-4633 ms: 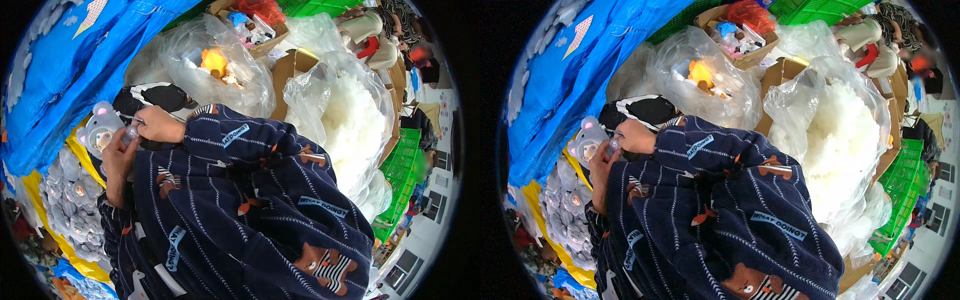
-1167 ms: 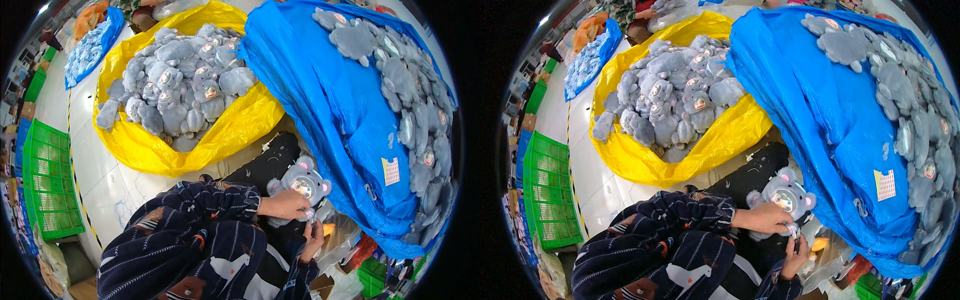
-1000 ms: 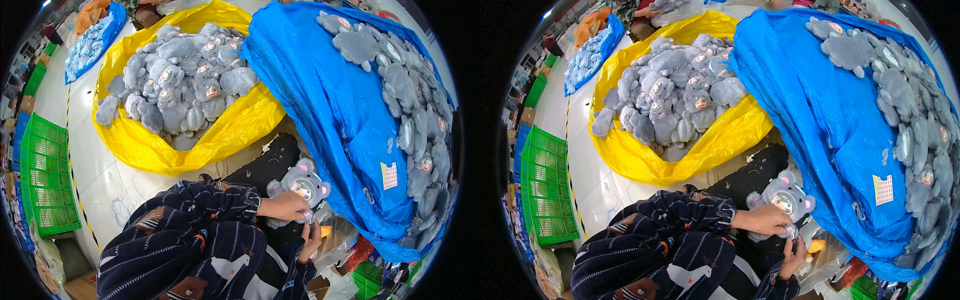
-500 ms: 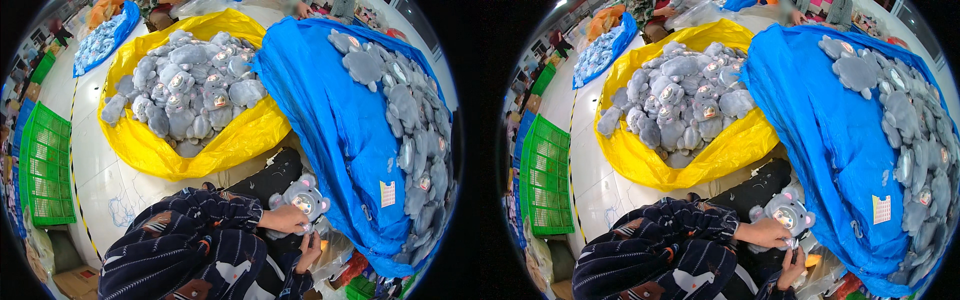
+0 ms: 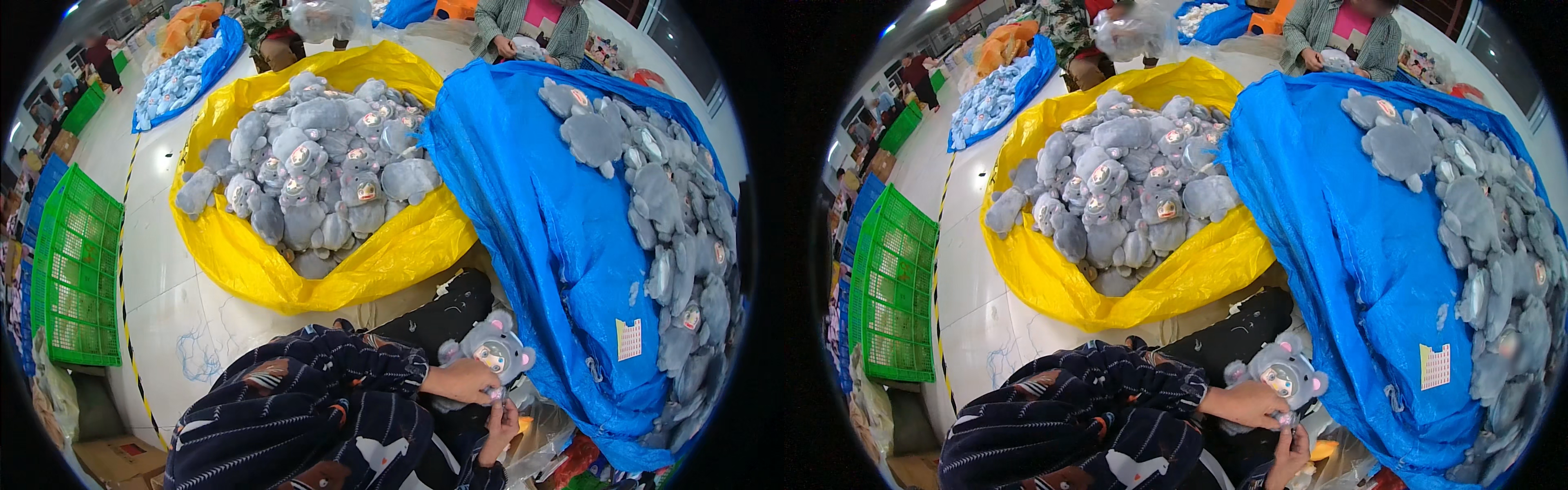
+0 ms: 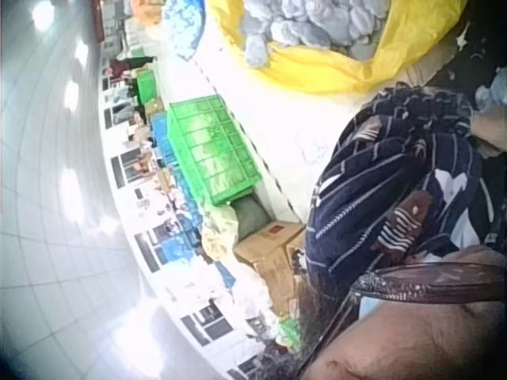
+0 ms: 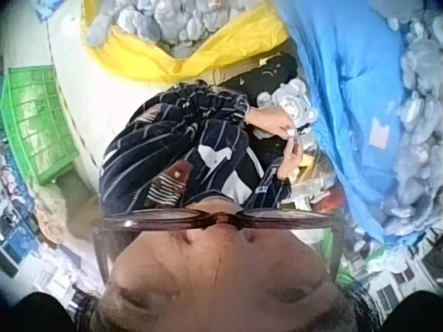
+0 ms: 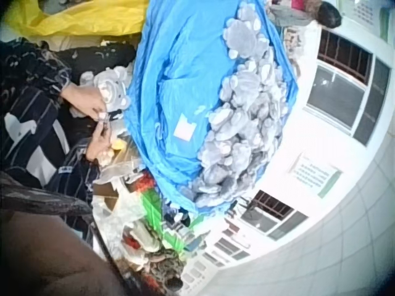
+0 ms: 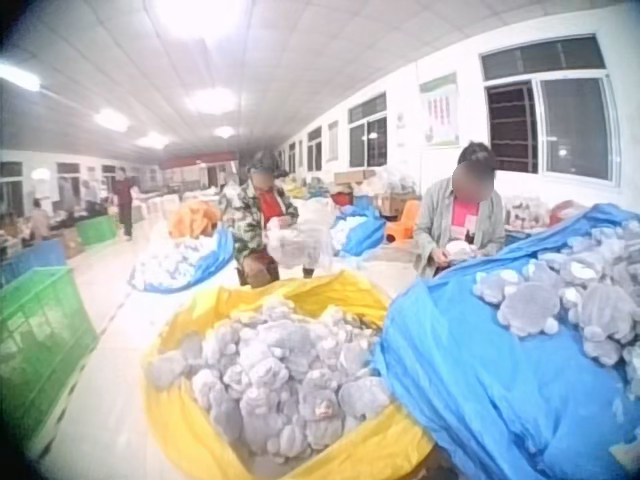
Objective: The person sits on the floor and uses scissors to trim loose threads and fabric from the paws and faces of gray stuffed toys. They handle each toy one at a time, rotate it to access different sides, and place the finished items into a blue bag.
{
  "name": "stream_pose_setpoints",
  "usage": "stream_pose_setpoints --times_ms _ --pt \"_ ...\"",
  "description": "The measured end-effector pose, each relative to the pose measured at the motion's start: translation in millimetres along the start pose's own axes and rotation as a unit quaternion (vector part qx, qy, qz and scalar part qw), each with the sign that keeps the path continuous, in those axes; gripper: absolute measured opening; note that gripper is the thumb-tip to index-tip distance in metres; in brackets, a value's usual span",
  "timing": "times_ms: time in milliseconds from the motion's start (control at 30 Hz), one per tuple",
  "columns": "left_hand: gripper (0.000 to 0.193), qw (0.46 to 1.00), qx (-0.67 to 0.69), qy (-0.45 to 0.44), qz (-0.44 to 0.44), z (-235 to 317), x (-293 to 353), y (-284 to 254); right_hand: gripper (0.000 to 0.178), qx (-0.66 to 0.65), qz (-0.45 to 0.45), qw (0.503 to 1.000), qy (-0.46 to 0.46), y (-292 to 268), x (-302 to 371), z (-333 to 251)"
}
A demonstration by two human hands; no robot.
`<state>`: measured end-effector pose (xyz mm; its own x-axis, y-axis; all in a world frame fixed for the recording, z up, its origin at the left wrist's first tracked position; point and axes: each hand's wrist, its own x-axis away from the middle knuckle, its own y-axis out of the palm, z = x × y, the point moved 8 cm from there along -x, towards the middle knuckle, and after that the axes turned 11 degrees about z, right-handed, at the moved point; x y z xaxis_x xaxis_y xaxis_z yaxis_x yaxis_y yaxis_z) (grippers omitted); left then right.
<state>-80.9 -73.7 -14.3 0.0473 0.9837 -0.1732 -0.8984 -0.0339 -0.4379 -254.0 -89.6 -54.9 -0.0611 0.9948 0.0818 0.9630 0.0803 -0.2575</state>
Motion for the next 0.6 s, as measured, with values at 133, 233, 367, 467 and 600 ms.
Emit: stream_pose_setpoints --times_ms 133,233,367,467,600 --pt "0.024 1.0 0.002 -0.016 0.015 -1.5 1.0 -0.7 0.014 -0.047 -0.015 0.997 0.055 17.7 8.0 -19.6" --pt "0.024 1.0 -0.006 0.014 0.024 3.1 0.6 -0.5 0.013 -0.048 -0.017 0.996 0.076 18.7 9.0 -19.0" --pt "0.026 0.999 -0.031 0.005 0.019 0.9 1.8 -2.2 0.015 -0.082 -0.033 0.989 0.116 22.0 7.7 -11.3" --pt "0.03 0.999 -0.041 -0.003 0.036 -3.0 6.6 -4.1 0.013 -0.095 -0.037 0.991 0.092 27.7 10.7 -12.6" --pt "0.029 0.997 -0.08 -0.01 -0.013 3.9 3.4 -1.2 0.028 -0.201 0.137 0.968 0.057 -3.8 8.5 -39.0"
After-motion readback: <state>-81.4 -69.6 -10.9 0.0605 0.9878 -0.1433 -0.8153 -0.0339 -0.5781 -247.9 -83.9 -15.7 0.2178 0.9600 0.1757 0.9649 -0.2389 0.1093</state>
